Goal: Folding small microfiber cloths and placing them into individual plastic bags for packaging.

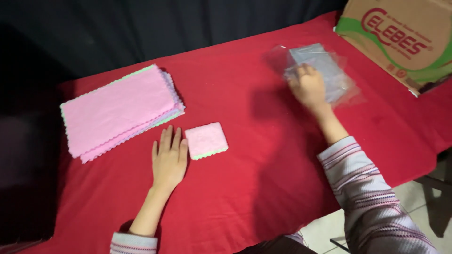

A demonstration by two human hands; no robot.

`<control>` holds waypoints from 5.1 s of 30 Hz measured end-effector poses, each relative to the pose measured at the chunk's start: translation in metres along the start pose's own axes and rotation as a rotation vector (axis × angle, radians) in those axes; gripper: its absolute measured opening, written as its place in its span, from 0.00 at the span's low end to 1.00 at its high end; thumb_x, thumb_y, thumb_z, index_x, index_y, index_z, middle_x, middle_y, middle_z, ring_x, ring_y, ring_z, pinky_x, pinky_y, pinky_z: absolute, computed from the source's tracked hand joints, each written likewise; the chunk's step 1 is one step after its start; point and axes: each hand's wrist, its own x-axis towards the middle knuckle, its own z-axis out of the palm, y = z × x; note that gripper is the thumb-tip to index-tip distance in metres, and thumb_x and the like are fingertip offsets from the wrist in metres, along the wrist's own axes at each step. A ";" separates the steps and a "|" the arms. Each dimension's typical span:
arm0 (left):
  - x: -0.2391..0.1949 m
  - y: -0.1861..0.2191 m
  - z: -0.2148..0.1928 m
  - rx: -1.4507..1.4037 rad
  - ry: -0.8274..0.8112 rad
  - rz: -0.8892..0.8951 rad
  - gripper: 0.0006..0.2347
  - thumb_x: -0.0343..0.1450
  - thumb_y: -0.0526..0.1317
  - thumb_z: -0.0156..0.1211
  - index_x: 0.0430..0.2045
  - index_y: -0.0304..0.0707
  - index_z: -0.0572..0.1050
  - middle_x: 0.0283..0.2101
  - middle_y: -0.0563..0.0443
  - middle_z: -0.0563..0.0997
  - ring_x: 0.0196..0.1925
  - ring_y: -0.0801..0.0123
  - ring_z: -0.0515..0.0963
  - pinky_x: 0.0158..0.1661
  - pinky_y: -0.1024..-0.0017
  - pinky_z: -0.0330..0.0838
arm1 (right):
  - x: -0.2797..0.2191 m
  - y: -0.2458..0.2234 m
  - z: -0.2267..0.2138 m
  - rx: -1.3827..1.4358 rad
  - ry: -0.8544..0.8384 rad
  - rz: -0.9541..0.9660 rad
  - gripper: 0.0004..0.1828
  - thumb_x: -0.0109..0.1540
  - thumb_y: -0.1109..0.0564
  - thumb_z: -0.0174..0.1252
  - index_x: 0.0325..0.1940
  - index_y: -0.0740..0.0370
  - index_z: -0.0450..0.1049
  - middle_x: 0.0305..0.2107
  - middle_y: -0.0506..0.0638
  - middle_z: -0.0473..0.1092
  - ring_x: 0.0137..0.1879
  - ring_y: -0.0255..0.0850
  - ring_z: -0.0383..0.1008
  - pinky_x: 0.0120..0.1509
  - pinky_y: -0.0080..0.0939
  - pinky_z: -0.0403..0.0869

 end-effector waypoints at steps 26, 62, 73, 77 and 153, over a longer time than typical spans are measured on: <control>-0.002 0.003 0.001 0.001 0.063 0.029 0.25 0.79 0.51 0.30 0.70 0.45 0.59 0.76 0.47 0.56 0.78 0.59 0.51 0.70 0.50 0.45 | -0.001 0.060 -0.085 0.382 -0.251 0.721 0.09 0.54 0.58 0.49 0.32 0.47 0.73 0.34 0.38 0.78 0.44 0.45 0.78 0.48 0.47 0.72; -0.009 0.038 -0.061 -1.530 -0.292 -0.191 0.13 0.68 0.35 0.67 0.44 0.26 0.80 0.38 0.44 0.85 0.35 0.67 0.85 0.41 0.66 0.84 | 0.016 -0.223 -0.209 1.549 -1.077 0.008 0.16 0.62 0.63 0.62 0.54 0.67 0.77 0.33 0.60 0.81 0.26 0.36 0.76 0.30 0.30 0.75; -0.003 0.034 -0.030 -1.587 -0.180 -0.263 0.07 0.69 0.33 0.67 0.38 0.28 0.81 0.36 0.42 0.85 0.34 0.62 0.86 0.41 0.59 0.85 | -0.006 -0.237 -0.196 0.775 -0.364 -0.119 0.29 0.61 0.43 0.68 0.64 0.46 0.73 0.54 0.44 0.70 0.57 0.42 0.69 0.61 0.43 0.73; -0.009 0.049 -0.028 -1.647 -0.056 -0.336 0.08 0.66 0.32 0.72 0.34 0.28 0.79 0.34 0.41 0.84 0.33 0.60 0.87 0.38 0.61 0.85 | -0.023 -0.258 -0.204 0.860 -0.095 -0.248 0.19 0.62 0.45 0.67 0.52 0.55 0.75 0.42 0.49 0.70 0.49 0.48 0.72 0.57 0.45 0.73; -0.006 0.037 -0.046 -1.412 -0.070 0.149 0.18 0.67 0.30 0.69 0.52 0.35 0.77 0.46 0.41 0.85 0.50 0.65 0.84 0.49 0.69 0.80 | -0.016 -0.262 -0.209 2.075 -0.974 0.462 0.32 0.66 0.47 0.48 0.65 0.77 0.66 0.58 0.75 0.70 0.67 0.61 0.69 0.73 0.62 0.65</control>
